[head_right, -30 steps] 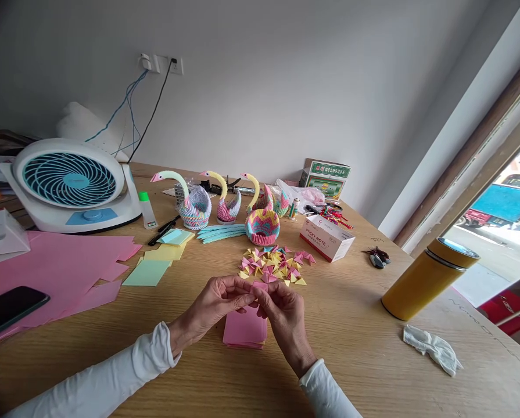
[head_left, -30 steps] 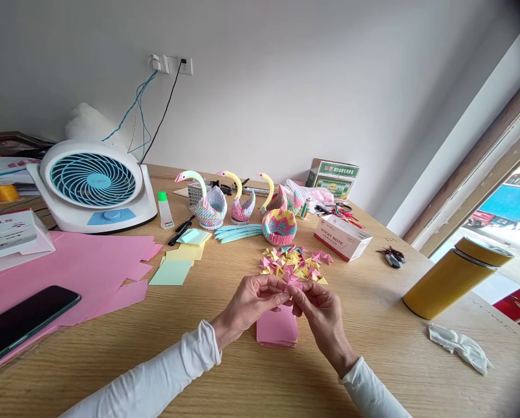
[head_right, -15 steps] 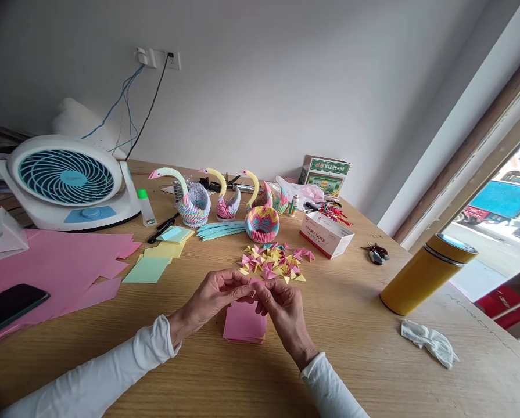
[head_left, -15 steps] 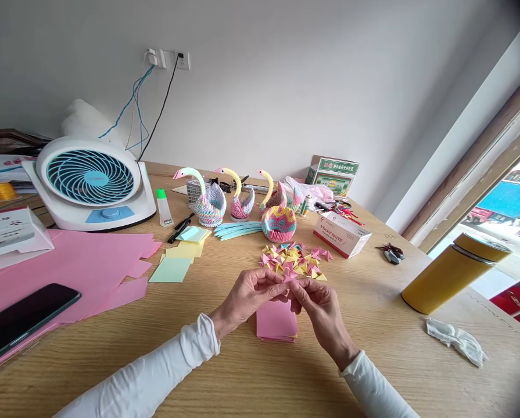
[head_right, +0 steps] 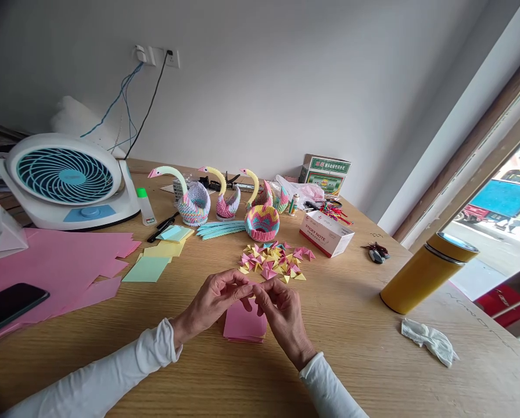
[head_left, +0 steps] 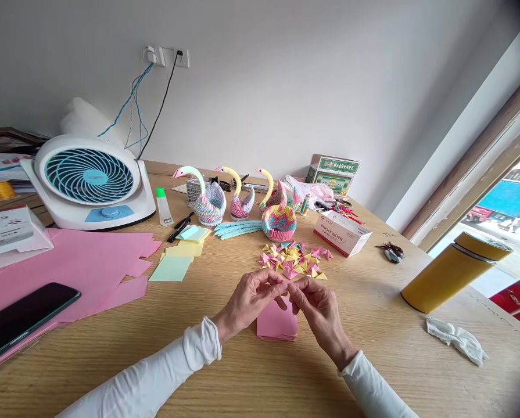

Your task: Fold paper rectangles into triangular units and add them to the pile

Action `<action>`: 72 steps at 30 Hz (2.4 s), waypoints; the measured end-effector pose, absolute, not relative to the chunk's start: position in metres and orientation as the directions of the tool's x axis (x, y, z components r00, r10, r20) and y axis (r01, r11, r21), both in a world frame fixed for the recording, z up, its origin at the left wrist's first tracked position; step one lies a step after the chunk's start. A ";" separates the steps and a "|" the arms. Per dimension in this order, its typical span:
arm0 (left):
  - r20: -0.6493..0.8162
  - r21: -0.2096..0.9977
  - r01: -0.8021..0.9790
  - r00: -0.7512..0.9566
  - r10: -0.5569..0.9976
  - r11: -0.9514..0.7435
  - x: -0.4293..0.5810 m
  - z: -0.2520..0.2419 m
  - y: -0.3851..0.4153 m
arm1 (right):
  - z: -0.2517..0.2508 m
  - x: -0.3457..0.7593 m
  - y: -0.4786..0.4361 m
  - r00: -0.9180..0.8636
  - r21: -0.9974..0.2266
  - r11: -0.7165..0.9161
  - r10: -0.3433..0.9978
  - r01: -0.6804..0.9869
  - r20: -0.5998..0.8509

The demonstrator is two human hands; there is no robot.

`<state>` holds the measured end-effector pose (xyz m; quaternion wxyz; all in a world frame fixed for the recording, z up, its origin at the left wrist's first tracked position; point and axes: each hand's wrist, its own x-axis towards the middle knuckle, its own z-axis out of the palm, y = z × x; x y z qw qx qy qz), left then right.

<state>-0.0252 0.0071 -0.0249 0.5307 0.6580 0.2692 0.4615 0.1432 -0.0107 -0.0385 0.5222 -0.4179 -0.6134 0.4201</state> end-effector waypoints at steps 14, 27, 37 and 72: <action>0.202 0.979 -0.131 0.488 0.849 -0.157 -0.026 -0.027 0.010 | -0.050 0.146 -0.007 -0.032 -0.938 0.335 0.942 0.092 0.334; 0.136 0.974 -0.224 0.434 0.891 -0.039 -0.026 -0.033 0.015 | -0.042 0.147 -0.009 -0.083 -0.957 0.286 0.956 0.054 0.281; -0.003 0.959 -0.246 0.490 0.872 0.142 -0.028 -0.036 0.014 | -0.042 0.150 -0.008 -0.094 -0.958 0.286 0.954 0.000 0.285; -0.019 0.957 -0.253 0.438 0.899 0.144 -0.019 -0.031 0.005 | -0.051 0.144 -0.003 0.050 -0.930 0.349 0.933 0.119 0.356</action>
